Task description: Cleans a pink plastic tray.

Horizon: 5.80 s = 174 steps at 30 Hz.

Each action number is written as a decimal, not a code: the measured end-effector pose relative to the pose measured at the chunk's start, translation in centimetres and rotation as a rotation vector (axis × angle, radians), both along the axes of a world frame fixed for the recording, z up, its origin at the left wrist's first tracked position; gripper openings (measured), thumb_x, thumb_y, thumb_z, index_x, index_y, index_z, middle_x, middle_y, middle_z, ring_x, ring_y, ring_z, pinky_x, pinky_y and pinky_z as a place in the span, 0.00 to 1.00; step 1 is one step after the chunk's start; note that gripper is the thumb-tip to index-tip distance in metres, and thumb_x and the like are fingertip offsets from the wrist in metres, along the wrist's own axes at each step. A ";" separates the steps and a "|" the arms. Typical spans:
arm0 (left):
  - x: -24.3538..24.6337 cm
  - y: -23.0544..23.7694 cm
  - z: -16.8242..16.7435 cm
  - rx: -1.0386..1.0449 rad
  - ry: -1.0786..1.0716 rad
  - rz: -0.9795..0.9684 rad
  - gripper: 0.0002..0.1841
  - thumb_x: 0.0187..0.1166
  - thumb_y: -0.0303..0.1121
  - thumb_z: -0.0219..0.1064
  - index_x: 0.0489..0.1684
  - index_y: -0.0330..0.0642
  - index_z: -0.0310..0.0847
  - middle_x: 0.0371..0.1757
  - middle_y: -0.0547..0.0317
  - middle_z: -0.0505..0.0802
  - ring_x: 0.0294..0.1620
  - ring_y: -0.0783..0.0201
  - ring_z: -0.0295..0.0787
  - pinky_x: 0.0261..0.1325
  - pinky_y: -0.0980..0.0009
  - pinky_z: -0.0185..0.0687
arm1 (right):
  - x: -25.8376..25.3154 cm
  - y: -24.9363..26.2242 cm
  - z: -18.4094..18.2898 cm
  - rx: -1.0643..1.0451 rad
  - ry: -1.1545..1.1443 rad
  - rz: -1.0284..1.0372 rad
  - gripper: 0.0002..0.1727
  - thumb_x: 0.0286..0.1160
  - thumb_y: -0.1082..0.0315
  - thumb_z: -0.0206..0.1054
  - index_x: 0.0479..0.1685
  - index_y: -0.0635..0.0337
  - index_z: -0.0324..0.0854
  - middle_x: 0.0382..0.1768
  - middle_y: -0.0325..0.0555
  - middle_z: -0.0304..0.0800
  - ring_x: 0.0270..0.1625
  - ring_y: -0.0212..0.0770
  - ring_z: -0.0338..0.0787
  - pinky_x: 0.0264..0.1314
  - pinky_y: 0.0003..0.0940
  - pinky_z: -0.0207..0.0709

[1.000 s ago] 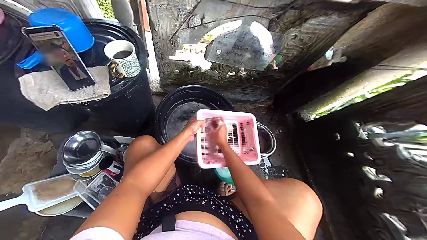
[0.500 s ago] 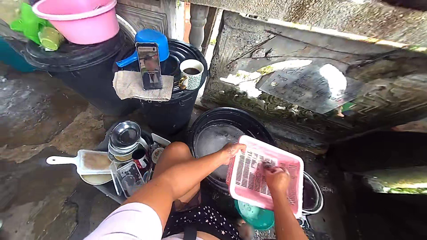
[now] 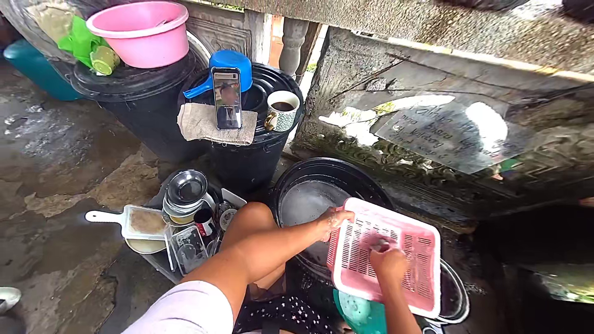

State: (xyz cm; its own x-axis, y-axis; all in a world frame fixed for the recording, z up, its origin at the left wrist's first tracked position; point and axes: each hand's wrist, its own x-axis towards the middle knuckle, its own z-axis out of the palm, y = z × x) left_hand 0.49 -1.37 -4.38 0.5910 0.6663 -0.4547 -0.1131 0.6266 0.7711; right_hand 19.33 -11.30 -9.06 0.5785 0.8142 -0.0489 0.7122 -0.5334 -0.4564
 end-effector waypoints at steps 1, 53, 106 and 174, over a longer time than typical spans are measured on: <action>0.2 -0.1 -0.1 0.006 -0.021 0.008 0.13 0.81 0.38 0.61 0.53 0.38 0.78 0.38 0.52 0.89 0.37 0.61 0.88 0.43 0.59 0.87 | -2.7 0.7 0.4 0.087 0.016 0.084 0.21 0.69 0.72 0.71 0.63 0.66 0.84 0.54 0.69 0.91 0.59 0.70 0.90 0.64 0.72 0.79; 0.3 -0.3 1.6 0.161 -0.223 0.133 0.28 0.75 0.26 0.67 0.75 0.34 0.66 0.47 0.47 0.90 0.43 0.61 0.90 0.51 0.61 0.88 | -12.8 1.7 5.5 0.393 -0.290 0.262 0.19 0.74 0.65 0.65 0.52 0.76 0.86 0.56 0.72 0.90 0.60 0.69 0.91 0.61 0.67 0.81; 2.6 -3.0 2.1 0.075 -0.154 -0.093 0.43 0.77 0.37 0.75 0.90 0.47 0.50 0.69 0.38 0.84 0.65 0.45 0.86 0.58 0.44 0.85 | -9.0 -2.2 7.7 0.206 -0.126 -0.034 0.22 0.79 0.58 0.68 0.52 0.75 0.85 0.54 0.73 0.89 0.61 0.71 0.89 0.61 0.72 0.77; 1.2 -2.8 2.1 0.383 -0.214 0.064 0.33 0.66 0.21 0.67 0.77 0.31 0.67 0.56 0.42 0.88 0.50 0.60 0.89 0.55 0.62 0.87 | -11.2 -3.7 2.9 0.333 -0.312 0.231 0.18 0.64 0.76 0.68 0.54 0.69 0.91 0.65 0.62 0.90 0.69 0.65 0.89 0.66 0.66 0.81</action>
